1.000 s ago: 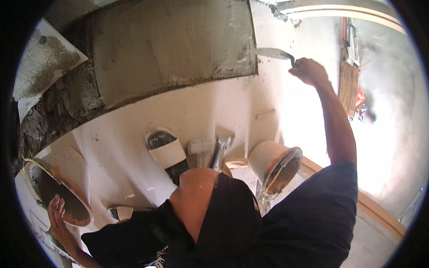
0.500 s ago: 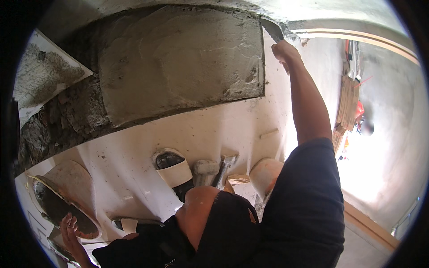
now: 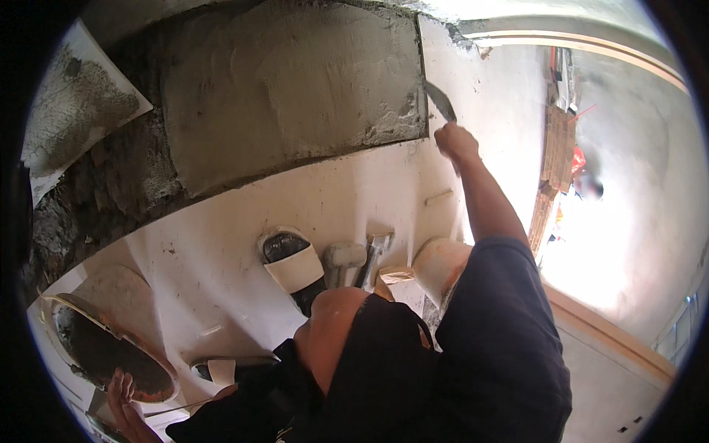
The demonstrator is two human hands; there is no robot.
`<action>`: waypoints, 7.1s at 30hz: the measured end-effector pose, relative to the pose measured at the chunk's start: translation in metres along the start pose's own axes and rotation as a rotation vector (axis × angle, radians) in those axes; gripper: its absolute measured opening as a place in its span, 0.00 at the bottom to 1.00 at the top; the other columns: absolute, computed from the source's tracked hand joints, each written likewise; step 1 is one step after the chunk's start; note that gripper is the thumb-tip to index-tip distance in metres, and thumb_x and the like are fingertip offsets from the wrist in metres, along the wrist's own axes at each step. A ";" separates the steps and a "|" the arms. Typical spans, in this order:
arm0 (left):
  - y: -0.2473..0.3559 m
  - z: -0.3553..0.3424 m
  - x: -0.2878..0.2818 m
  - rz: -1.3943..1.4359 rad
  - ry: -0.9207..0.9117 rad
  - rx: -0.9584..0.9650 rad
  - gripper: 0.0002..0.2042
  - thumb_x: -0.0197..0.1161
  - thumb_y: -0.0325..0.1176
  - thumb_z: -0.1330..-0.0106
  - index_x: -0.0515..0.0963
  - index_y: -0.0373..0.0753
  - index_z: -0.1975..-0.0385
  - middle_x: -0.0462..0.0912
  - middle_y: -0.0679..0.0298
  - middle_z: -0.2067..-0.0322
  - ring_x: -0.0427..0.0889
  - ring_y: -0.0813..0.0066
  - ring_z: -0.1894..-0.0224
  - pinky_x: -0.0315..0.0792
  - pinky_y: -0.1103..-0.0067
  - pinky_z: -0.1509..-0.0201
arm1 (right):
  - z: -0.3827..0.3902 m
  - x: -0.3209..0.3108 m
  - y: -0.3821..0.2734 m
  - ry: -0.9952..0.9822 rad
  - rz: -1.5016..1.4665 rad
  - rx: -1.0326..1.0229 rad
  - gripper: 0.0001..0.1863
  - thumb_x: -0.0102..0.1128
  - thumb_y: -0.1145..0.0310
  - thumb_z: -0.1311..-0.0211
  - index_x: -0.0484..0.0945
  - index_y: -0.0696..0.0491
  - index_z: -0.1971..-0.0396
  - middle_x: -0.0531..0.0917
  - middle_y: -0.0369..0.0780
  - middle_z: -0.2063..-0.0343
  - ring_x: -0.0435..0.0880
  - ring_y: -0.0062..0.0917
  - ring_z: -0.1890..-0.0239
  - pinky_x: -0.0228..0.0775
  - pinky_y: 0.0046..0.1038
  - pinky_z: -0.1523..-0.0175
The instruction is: The person spreads cement on the floor using a trowel, smooths the surface, and places a large floor tile. They then use a rubber mallet to tap the tile into place, ensuring it is level and securely set.
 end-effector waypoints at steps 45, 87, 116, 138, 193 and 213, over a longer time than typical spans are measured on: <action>-0.012 0.006 -0.022 -0.071 -0.036 0.372 0.27 0.34 0.42 0.23 0.76 0.23 0.54 0.79 0.44 0.53 0.82 0.54 0.56 0.81 0.69 0.55 | 0.063 -0.018 -0.001 -0.392 0.185 0.070 0.21 0.49 0.61 0.35 0.72 0.60 0.49 0.82 0.48 0.70 0.84 0.35 0.72 0.76 0.37 0.68; -0.154 0.145 -0.050 0.061 0.862 -0.543 0.18 0.53 0.40 0.28 0.76 0.34 0.47 0.81 0.58 0.51 0.76 0.70 0.48 0.66 0.75 0.40 | 0.315 -0.190 -0.273 0.182 -0.392 -1.575 0.16 0.60 0.67 0.40 0.74 0.58 0.54 0.80 0.52 0.64 0.81 0.46 0.62 0.71 0.38 0.58; -0.329 0.130 -0.060 0.636 1.064 -0.232 0.30 0.45 0.56 0.29 0.63 0.35 0.39 0.73 0.50 0.43 0.76 0.57 0.44 0.72 0.63 0.45 | 0.552 -0.128 -0.436 -0.169 0.270 -1.921 0.17 0.60 0.57 0.47 0.82 0.57 0.68 0.83 0.47 0.73 0.82 0.45 0.66 0.73 0.41 0.60; 0.114 -0.088 -0.024 -0.046 0.544 0.589 0.25 0.38 0.46 0.24 0.66 0.30 0.40 0.71 0.52 0.40 0.69 0.60 0.37 0.65 0.64 0.36 | 0.147 0.069 0.115 0.569 -0.460 -0.122 0.18 0.62 0.63 0.44 0.76 0.53 0.54 0.78 0.43 0.63 0.81 0.37 0.59 0.74 0.39 0.56; 0.246 -0.111 0.462 -0.449 -0.686 0.761 0.21 0.48 0.44 0.27 0.70 0.37 0.43 0.78 0.47 0.54 0.77 0.47 0.54 0.71 0.62 0.51 | 0.079 0.097 -0.140 0.037 -2.432 0.358 0.22 0.53 0.53 0.31 0.66 0.61 0.61 0.79 0.43 0.73 0.81 0.25 0.75 0.75 0.25 0.70; 0.274 -0.117 0.448 -0.612 -0.637 0.746 0.22 0.49 0.46 0.28 0.72 0.36 0.45 0.79 0.50 0.58 0.79 0.50 0.56 0.72 0.63 0.53 | 0.082 0.072 -0.126 -0.002 -2.255 0.406 0.25 0.54 0.50 0.34 0.71 0.63 0.63 0.78 0.44 0.69 0.76 0.24 0.66 0.70 0.28 0.60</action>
Point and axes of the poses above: each hand's wrist, its own z-axis away from the middle knuckle, its own x-axis out of the palm, y = z × x, the point moved 6 cm from there along -z, towards the middle knuckle
